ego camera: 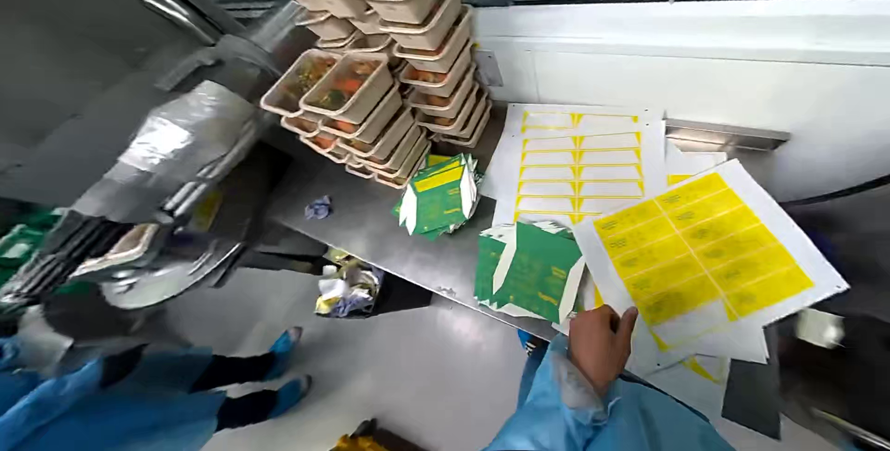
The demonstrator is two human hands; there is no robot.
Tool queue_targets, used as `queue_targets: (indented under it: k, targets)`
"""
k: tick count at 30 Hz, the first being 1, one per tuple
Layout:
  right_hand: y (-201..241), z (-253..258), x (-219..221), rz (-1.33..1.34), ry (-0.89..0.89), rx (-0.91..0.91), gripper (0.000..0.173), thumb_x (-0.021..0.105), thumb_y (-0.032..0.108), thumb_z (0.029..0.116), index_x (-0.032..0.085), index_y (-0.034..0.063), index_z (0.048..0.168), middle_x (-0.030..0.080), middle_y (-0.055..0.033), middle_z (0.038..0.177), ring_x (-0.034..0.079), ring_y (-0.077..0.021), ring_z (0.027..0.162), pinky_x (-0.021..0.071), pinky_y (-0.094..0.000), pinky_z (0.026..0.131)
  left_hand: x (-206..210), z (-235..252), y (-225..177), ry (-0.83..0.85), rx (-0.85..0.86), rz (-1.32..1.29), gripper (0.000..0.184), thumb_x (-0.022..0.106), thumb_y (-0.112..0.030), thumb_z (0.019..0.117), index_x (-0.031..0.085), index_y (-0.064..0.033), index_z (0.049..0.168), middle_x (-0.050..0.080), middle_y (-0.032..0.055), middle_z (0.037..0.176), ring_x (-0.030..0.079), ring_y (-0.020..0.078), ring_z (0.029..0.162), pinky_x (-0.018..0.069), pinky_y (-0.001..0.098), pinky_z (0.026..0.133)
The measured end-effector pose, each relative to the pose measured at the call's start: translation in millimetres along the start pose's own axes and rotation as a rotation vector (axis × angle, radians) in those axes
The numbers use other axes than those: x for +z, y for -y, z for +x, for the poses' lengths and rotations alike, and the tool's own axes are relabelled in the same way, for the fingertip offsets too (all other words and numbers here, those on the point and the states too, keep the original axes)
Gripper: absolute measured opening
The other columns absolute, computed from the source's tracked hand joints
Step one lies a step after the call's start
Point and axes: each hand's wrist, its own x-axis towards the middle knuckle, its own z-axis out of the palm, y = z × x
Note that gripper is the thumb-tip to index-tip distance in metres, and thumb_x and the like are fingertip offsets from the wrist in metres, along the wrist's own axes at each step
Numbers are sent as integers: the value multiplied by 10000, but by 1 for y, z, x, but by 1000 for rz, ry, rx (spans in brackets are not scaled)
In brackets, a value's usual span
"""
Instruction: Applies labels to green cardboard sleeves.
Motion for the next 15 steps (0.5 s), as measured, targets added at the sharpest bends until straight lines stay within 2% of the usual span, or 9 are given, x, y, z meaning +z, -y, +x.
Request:
queue_targets:
  k: [1, 2, 4, 5, 7, 10, 12, 13, 15]
  targets:
    - [17, -15, 33, 51, 2, -18, 203, 629, 135, 993, 665, -35, 1098, 700, -3, 949, 680, -21, 787, 612, -223, 687, 0, -6, -1, -88, 161, -200, 473, 495, -445, 1067, 751, -48, 1088, 758, 74, 955, 732, 168, 867, 612, 396, 828]
    - [39, -35, 65, 33, 1, 2, 208, 622, 88, 976, 634, -73, 1107, 664, -28, 921, 640, -16, 767, 582, -215, 684, -2, -15, -7, -69, 265, -386, 432, 476, -363, 1088, 712, -30, 1229, 752, 84, 1115, 723, 153, 996, 595, 382, 924]
    - [63, -64, 119, -87, 33, -35, 194, 660, 78, 934, 661, -64, 1067, 696, -101, 895, 674, -112, 763, 600, -311, 688, -10, -30, -16, 32, 304, -590, 469, 396, -338, 1112, 589, -42, 1420, 649, 96, 1380, 631, 186, 1255, 509, 428, 1104]
    - [68, -72, 141, -116, 93, -110, 181, 671, 105, 927, 675, -21, 1057, 709, -86, 916, 696, -131, 789, 619, -329, 697, -13, -31, -16, 21, 296, -662, 467, 384, -330, 1117, 569, -48, 1439, 632, 91, 1407, 621, 198, 1276, 506, 445, 1117]
    - [78, -84, 174, -109, 273, -285, 182, 653, 172, 979, 707, 44, 1096, 720, -55, 1028, 712, -131, 892, 634, -333, 776, -22, -33, -6, -99, 228, -796, 421, 425, -304, 1109, 616, -51, 1386, 692, 89, 1302, 677, 212, 1176, 560, 457, 1046]
    - [88, -92, 197, -29, 469, -453, 253, 527, 168, 1060, 729, 61, 1171, 729, -45, 1178, 706, -104, 1044, 608, -307, 910, -46, -36, 18, -322, 63, -948, 281, 559, -222, 1063, 673, -35, 1240, 731, 88, 1100, 715, 210, 995, 605, 433, 915]
    - [90, -95, 203, -69, 373, -390, 231, 579, 162, 1035, 733, 95, 1192, 730, -20, 1207, 702, -109, 1075, 613, -323, 915, -66, -34, 37, -399, -5, -1039, 215, 596, -140, 1040, 669, -6, 1192, 732, 120, 1067, 729, 241, 962, 621, 441, 893]
    - [90, -95, 206, -139, 311, -311, 265, 643, 224, 998, 718, 123, 1232, 718, -17, 1240, 691, -130, 1107, 610, -355, 908, -76, -33, 47, -424, -23, -1068, 201, 593, -105, 1036, 665, 10, 1184, 732, 139, 1061, 735, 257, 951, 626, 448, 884]
    - [91, -92, 213, -270, 298, -84, 587, 746, 482, 890, 630, 177, 1378, 661, -43, 1310, 653, -186, 1129, 583, -431, 869, -91, -32, 62, -458, -42, -1091, 177, 578, -70, 1037, 665, 31, 1152, 734, 157, 1026, 744, 265, 906, 638, 448, 853]
